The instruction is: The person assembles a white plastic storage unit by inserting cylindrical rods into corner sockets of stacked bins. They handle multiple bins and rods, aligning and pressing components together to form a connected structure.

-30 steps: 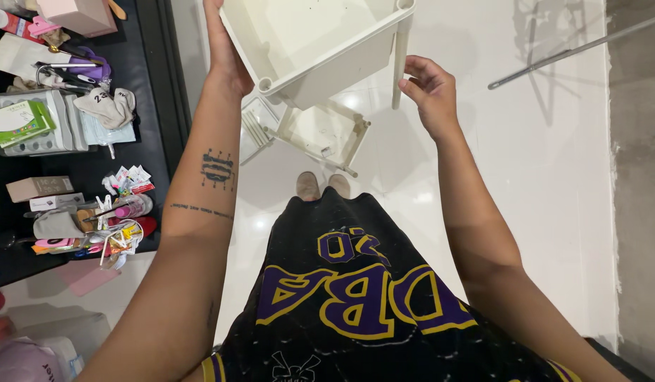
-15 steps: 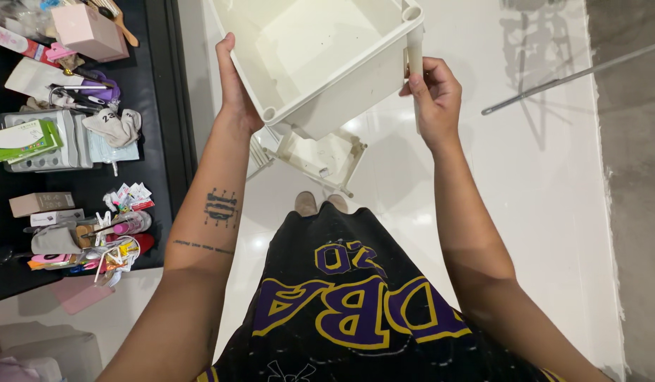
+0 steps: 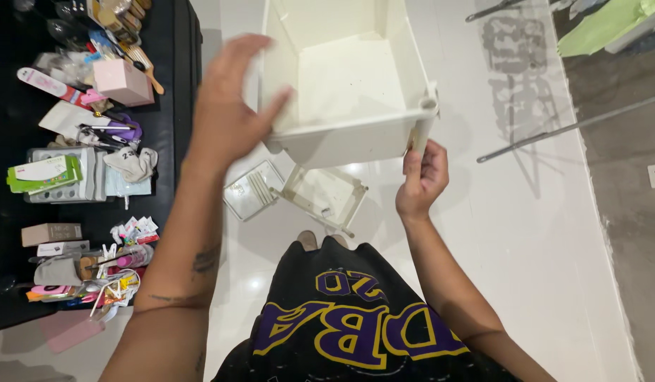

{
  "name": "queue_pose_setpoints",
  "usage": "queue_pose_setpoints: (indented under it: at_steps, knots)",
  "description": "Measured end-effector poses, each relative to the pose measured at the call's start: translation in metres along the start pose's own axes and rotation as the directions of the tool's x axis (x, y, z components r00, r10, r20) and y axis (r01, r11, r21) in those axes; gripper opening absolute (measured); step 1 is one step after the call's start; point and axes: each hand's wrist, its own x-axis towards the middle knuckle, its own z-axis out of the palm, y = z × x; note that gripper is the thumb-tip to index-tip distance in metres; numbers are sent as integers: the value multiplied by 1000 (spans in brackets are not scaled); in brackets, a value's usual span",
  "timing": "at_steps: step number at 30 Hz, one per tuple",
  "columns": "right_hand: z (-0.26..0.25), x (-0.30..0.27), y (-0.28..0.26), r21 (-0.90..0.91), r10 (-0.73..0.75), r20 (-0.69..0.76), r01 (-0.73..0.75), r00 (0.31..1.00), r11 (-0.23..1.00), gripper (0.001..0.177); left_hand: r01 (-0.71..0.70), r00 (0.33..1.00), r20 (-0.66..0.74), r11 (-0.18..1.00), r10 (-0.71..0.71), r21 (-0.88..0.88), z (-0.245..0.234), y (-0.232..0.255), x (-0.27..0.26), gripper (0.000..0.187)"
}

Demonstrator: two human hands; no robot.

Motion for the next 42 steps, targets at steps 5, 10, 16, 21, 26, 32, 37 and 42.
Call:
queue_pose_setpoints:
  at_steps: [5, 10, 16, 21, 26, 32, 37, 42]
  knots:
    - [3, -33, 17, 14, -57, -51, 58, 997, 998, 22, -164, 945, 287, 986, 155, 9, 20, 103, -8, 78]
    - [-5, -58, 38, 88, -131, -5, 131, 991, 987, 23, -288, 897, 403, 931, 180, 226, 38, 125, -8, 43]
    - [-29, -58, 63, 2, 80, 303, -84, 950, 996, 27, -332, 855, 465, 932, 230, 149, 44, 117, -13, 13]
    - [-48, -50, 51, 258, 154, 647, -405, 746, 877, 26, -370, 851, 432, 925, 299, 90, 37, 120, -23, 11]
    - [-45, -25, 38, -166, 561, 702, -665, 439, 728, 27, -435, 808, 484, 894, 335, 106, 41, 115, -27, 13]
    - [-23, -20, 74, -269, 555, 596, -506, 581, 819, 25, -422, 798, 530, 893, 285, 155, 63, 84, -25, 15]
    - [0, -27, 125, -440, 535, 480, -337, 696, 833, 18, -446, 816, 506, 862, 281, 241, 103, 52, -40, 15]
    - [0, -44, 145, -379, 432, 530, -251, 730, 890, 25, -418, 788, 565, 886, 245, 199, 141, 16, -75, 21]
